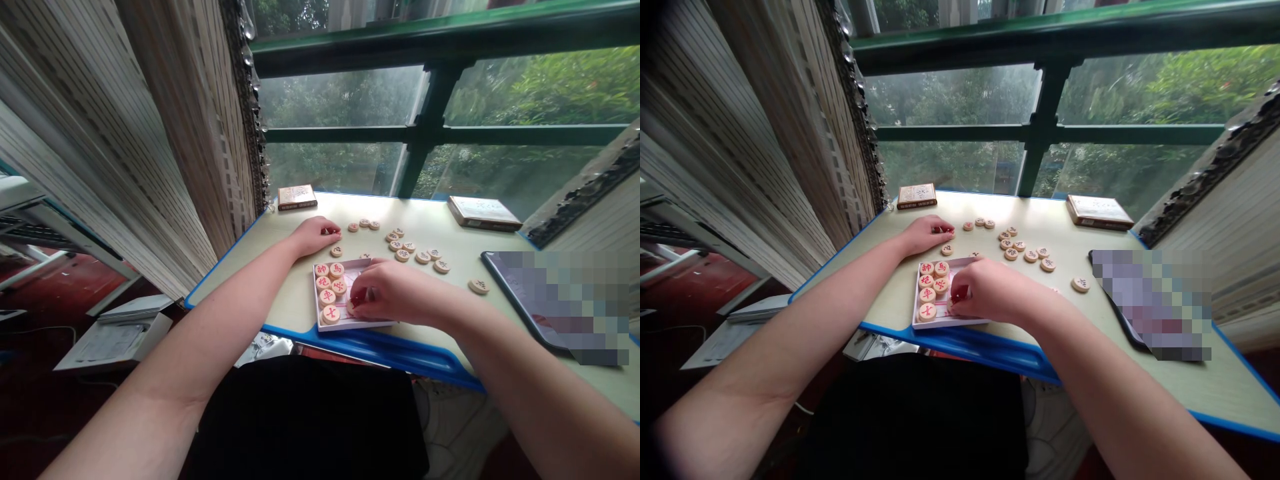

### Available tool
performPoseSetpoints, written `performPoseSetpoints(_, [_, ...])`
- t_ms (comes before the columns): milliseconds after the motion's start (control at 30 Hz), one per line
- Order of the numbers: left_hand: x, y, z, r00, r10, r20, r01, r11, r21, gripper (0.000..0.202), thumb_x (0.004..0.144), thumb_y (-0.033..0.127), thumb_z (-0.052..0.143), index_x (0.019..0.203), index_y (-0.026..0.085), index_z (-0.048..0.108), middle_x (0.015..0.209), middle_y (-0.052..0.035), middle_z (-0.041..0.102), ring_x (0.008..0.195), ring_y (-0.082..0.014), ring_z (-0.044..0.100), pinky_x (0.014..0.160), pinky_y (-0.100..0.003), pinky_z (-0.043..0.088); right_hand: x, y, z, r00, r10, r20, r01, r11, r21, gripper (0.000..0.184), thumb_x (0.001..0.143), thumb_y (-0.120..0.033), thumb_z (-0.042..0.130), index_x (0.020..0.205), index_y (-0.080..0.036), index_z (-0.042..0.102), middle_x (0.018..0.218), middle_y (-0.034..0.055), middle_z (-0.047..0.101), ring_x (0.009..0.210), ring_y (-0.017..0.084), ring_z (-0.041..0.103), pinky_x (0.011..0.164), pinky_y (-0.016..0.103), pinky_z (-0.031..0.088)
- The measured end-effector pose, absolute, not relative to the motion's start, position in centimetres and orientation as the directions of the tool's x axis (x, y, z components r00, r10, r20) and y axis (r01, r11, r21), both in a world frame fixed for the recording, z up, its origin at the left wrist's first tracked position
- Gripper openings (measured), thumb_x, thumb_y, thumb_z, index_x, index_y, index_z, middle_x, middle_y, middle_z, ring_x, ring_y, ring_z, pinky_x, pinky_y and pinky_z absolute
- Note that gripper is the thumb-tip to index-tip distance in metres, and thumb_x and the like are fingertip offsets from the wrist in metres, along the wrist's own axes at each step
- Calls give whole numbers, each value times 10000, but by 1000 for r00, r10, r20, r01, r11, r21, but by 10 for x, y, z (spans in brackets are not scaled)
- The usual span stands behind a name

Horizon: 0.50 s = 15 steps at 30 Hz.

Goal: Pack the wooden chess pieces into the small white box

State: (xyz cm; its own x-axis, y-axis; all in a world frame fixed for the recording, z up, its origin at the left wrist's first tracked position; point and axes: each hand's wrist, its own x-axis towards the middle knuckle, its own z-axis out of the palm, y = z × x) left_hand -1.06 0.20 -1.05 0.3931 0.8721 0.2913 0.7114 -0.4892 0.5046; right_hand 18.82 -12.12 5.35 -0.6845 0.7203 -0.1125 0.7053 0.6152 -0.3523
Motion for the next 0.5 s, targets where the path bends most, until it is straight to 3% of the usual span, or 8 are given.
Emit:
performPoseSetpoints(167, [-10,1,-9,391,875,285,716,-484,504,309,767,370,597,978,167,697,946,-56,655,841,-161,600,778,-266,482,187,-122,49,-667,745,-7,700,624,-348,102,673,-251,697,753,-201,658,747,5,642,600,111,511,507,217,316])
performPoseSetpoints(367, [-11,2,-9,399,874,279,725,-486,487,299,767,367,594,972,176,700,965,-53,663,857,-171,599,801,-278,478,185,-121,43,-720,693,43,635,682,-363,102,710,-293,697,685,-197,673,687,39,635,774,179,545,576,238,342])
performPoseSetpoints(500, [-11,2,-10,398,874,278,722,-486,493,312,765,381,595,979,179,699,963,-52,659,847,-168,595,797,-279,478,183,-121,45,-698,710,96,648,682,-339,133,751,-273,636,663,-174,638,648,33,596,679,151,512,565,240,327])
